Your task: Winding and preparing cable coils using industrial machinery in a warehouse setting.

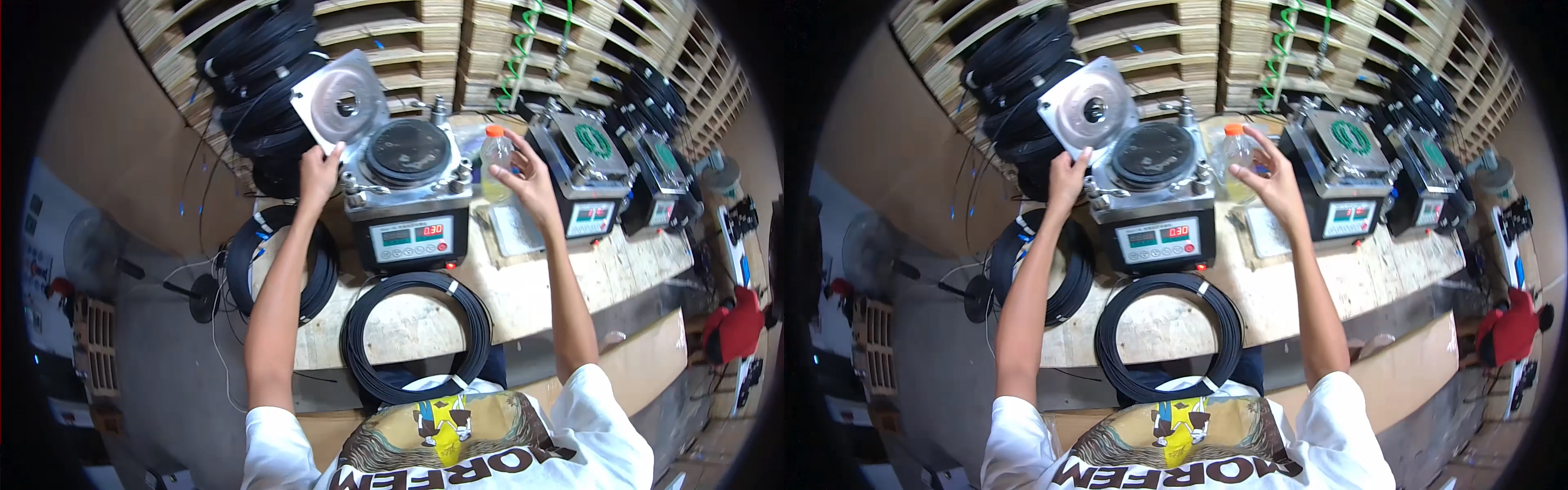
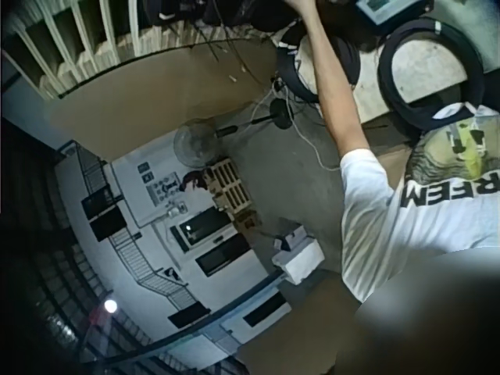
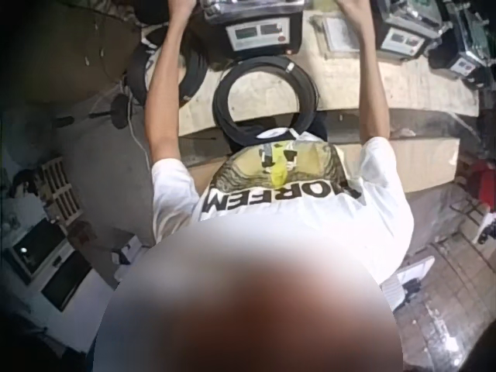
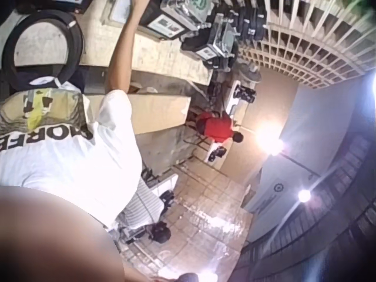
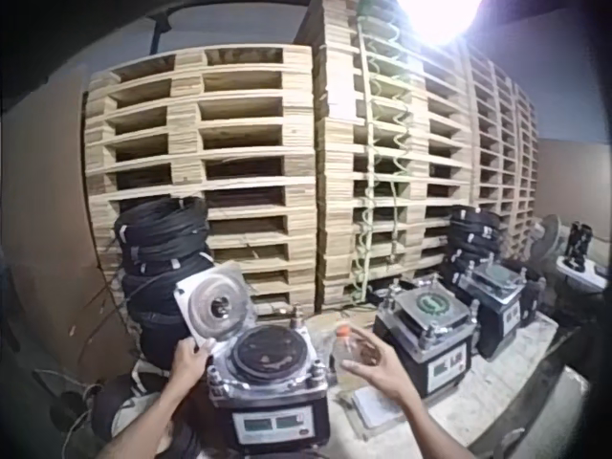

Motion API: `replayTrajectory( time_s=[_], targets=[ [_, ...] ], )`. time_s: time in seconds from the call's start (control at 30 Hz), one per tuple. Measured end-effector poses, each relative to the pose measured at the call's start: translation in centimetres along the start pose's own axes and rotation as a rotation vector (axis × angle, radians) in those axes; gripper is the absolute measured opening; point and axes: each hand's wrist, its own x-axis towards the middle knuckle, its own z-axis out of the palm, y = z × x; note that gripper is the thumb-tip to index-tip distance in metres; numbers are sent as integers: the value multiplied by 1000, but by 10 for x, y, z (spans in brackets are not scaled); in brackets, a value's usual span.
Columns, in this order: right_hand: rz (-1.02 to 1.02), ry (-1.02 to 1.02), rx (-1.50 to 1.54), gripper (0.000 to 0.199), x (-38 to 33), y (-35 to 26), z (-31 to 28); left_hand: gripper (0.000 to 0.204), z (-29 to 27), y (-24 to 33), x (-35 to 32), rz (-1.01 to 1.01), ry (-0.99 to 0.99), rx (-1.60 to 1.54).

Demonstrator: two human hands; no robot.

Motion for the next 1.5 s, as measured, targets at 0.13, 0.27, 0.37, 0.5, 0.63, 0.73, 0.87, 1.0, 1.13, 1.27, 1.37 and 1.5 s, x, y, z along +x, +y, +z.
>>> replayTrajectory(
  time_s=[0.13, 0.27, 0.37, 0.5, 0.63, 0.73, 0.87, 1.0, 1.13, 1.27, 1.37, 1.5],
  targets=[
    [79, 48, -304, 69, -59, 62, -20, 47, 7, 12, 0, -7, -7, 38],
    [76, 44, -604, 69, -105, 75, 3, 48, -1, 10, 1, -88, -53, 12],
    [53, 10, -819, 67, -122, 81, 4, 48, 9, 20, -1, -68, -46, -95],
    [-30, -5, -861, 66, -129, 96, 21, 48, -10, -4, 7, -69, -40, -12],
    [121, -131, -791, 71, -119, 82, 14, 47, 2, -6, 4, 55, 43, 15],
    [137, -111, -585, 57, -103, 74, -4, 45, 3, 0, 3, 27, 11, 59],
    [80, -71, -281, 35, -30, 18, -3, 41, 1, 18, -3, 41, 31, -52],
    [-47, -303, -299, 36, 82, -51, 51, 45, -9, 18, -7, -71, 15, -15],
    [-92, -609, -275, 56, 177, -94, 137, 35, -9, 32, -6, -74, -14, 35],
    [158, -635, -388, 67, 232, -97, 190, 33, -6, 28, -1, -52, -81, -109],
    [135, -498, -407, 59, 239, -80, 202, 30, -3, 29, 0, 169, -117, -64],
    [77, -348, -479, 58, 207, -103, 199, 26, -19, 19, -1, 352, -136, 7]
  ],
)
